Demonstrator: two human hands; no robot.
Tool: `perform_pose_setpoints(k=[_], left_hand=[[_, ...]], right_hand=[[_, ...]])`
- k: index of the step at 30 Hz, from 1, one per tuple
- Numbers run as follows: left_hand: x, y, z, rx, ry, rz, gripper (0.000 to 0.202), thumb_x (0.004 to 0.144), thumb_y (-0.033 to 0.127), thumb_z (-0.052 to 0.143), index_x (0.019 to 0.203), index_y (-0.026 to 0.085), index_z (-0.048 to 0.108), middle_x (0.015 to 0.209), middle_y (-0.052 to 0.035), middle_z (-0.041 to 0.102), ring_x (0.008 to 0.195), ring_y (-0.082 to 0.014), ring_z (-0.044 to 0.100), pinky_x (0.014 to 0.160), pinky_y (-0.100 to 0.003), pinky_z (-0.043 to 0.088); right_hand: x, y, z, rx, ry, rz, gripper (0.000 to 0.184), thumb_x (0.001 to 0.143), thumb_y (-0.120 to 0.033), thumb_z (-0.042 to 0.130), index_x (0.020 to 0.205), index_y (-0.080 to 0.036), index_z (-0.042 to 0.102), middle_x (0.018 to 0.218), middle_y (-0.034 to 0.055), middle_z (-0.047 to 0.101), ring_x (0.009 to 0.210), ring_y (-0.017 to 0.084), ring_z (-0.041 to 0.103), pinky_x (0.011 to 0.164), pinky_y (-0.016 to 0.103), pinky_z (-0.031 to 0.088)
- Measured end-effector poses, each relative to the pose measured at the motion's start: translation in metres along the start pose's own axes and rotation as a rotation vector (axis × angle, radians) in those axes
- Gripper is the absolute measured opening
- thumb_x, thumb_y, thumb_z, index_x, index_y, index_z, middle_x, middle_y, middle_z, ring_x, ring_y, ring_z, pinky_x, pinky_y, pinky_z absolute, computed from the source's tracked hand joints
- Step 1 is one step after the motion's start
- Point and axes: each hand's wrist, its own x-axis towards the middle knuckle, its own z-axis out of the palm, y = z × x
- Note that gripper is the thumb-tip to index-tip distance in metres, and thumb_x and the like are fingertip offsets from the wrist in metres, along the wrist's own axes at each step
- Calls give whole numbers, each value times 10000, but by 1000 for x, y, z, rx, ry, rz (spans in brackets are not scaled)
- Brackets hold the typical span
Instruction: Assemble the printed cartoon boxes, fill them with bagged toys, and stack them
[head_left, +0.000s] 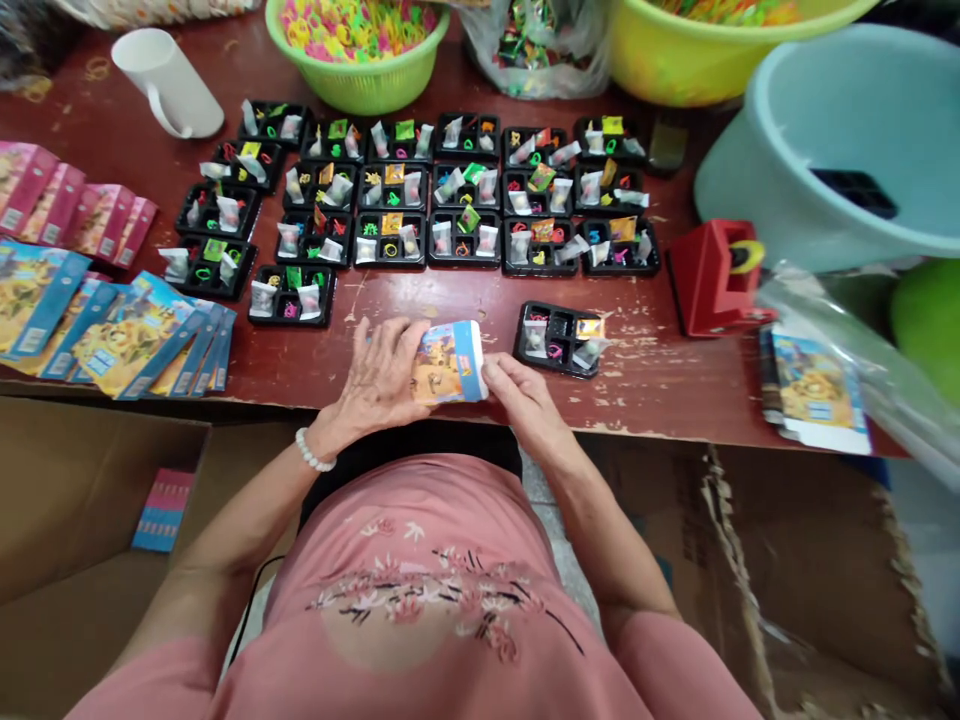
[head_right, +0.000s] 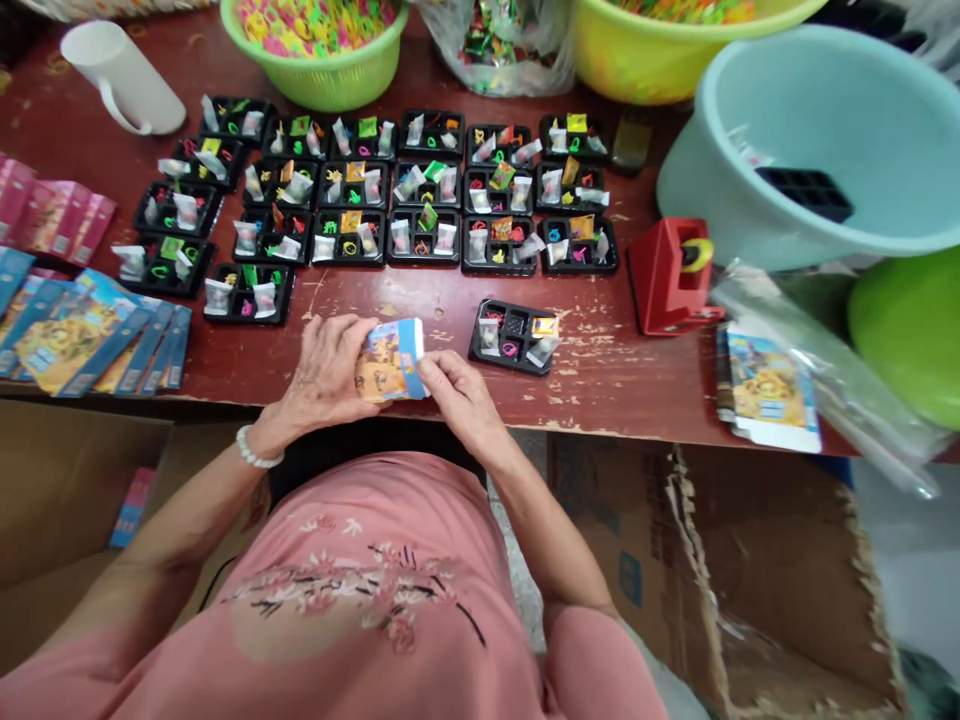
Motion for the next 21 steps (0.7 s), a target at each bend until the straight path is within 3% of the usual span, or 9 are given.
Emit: perform_pose_setpoints(k=[3,5,7,9,13,17,21], left_hand=[[5,-7,-8,-30,-41,-18,1057,634,485,920,1529,215,424,1495,-193,569,1379,-453,533,1275,-723,207],[10,-16,-14,-141,-67,-39,1100,570,504,966,1508,229,462,1489,-176,595,1369,-443,556,1253,-692,296],[15,-26,-19,-309,-88,-36,1111,548,520,988,1495,232,484,1481,-165,614,1347,-406,594,1210,-613,410],[20,-34,-24,-440,-100,-17,1107,556,533,993,1493,219,495,1481,-164,623,1339,-375,619,1169,-539,476],[25,-35,-28,-338,-79,-45,1113,551,498,1004,1503,216,501,1492,-166,620,1357,-397,609,1180,-571,456],[24,-27,-27,-69,-85,-85,1149,564,486,998,1544,228,458,1522,-195,597,1375,-456,572,1181,-680,389],[20,-28,-20,80,-112,-84,1159,619,516,972,1595,283,393,1567,-197,565,1413,-483,522,1218,-775,247]], right_hand=[[6,-2,-32,-137,-39,-155,527,1020,-710,518,1227,-280,741,1262,106,688,1205,299,655,1071,501,530],[13,7,-65,-408,24,-228,677,913,-761,657,1418,-310,650,1499,139,581,1397,380,538,1172,608,436],[24,23,-96,-724,90,-179,957,781,-799,772,1554,-288,528,1654,185,435,1493,487,401,1187,733,333],[34,39,-118,-921,43,-68,1152,698,-773,851,1631,-254,420,1681,226,395,1493,554,358,1138,812,303],[38,56,-134,-963,-63,10,1339,658,-664,928,1716,-232,232,1690,248,390,1489,550,382,1121,807,344],[19,62,-154,-854,92,-54,1283,714,-646,906,1712,-175,251,1697,263,377,1515,503,398,1204,719,337],[-10,75,-182,-709,299,-5,968,849,-638,796,1618,-166,447,1561,243,550,1412,421,551,1177,606,439]])
